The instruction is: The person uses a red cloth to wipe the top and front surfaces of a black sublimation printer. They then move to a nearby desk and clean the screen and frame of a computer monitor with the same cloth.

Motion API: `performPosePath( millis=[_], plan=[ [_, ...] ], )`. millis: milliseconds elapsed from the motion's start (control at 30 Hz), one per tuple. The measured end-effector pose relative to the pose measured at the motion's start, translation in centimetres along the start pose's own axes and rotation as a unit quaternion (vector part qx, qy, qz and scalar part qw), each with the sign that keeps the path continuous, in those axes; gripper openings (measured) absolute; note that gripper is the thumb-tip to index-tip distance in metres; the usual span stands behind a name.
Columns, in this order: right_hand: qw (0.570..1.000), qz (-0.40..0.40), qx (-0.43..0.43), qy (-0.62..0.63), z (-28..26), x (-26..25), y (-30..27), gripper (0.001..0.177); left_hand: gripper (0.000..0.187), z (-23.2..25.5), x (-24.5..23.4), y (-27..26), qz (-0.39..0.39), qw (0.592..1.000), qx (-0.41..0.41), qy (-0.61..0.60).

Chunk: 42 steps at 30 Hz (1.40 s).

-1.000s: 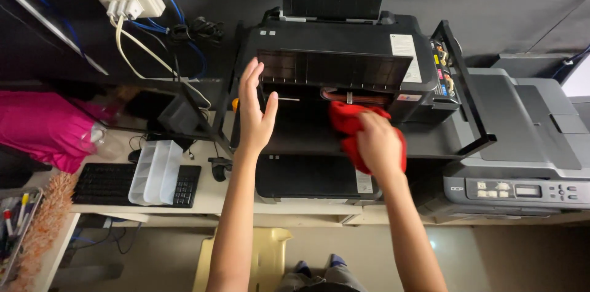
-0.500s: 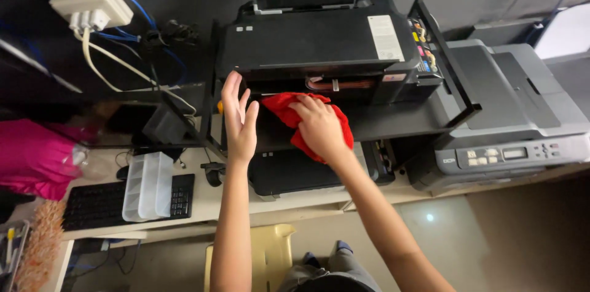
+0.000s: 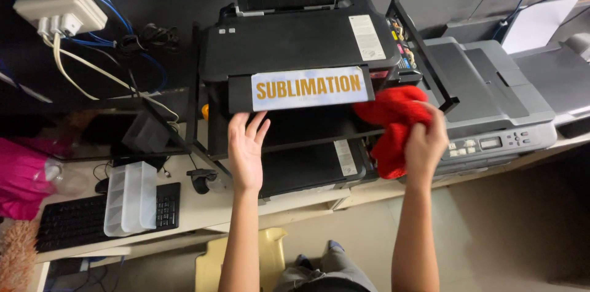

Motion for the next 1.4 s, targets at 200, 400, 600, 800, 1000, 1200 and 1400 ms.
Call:
performPosePath(
  millis=[200,400,600,800,1000,1200,1400],
  plan=[
    [0.993,-0.023,-0.118,0.019,-7.0,3.8,0.8,0.055,0.068,-2.2,-0.6,0.4,0.036,0.991,-0.085,-0.099],
    [0.912,-0.279,-0.277,-0.114,-8.1,20.9,-4.7,0.051,0.069,-6.6,-2.7,1.2,0.036,0.980,-0.101,-0.170],
    [0.810,-0.435,-0.394,-0.013,-12.7,26.8,-10.8,0.041,0.078,-4.7,-2.3,0.8,0.044,0.977,-0.153,-0.143],
    [0.857,-0.381,-0.341,-0.067,-10.6,23.6,-8.0,0.040,0.078,-7.6,-3.0,1.8,0.047,0.966,-0.178,-0.180],
    [0.937,-0.226,-0.209,-0.165,-3.1,16.4,-4.8,0.063,0.073,-5.6,-2.4,2.0,0.016,0.972,-0.139,-0.190],
    [0.982,-0.103,-0.144,-0.066,1.2,9.8,-2.8,0.072,0.075,-5.2,-2.3,1.9,0.000,0.967,-0.139,-0.215],
    [0.992,-0.101,-0.044,0.060,1.6,6.9,-4.3,0.052,0.078,-3.3,-1.8,1.2,-0.028,0.967,-0.143,-0.210]
  ],
)
Point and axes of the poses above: each hand's wrist, its own y-axis towards the middle knuckle, its own x-axis out of the palm, z = x × y, the point moved 8 cm from there along y, towards the middle knuckle, and after that the axes turned 12 degrees about y, right-handed, at the moved point
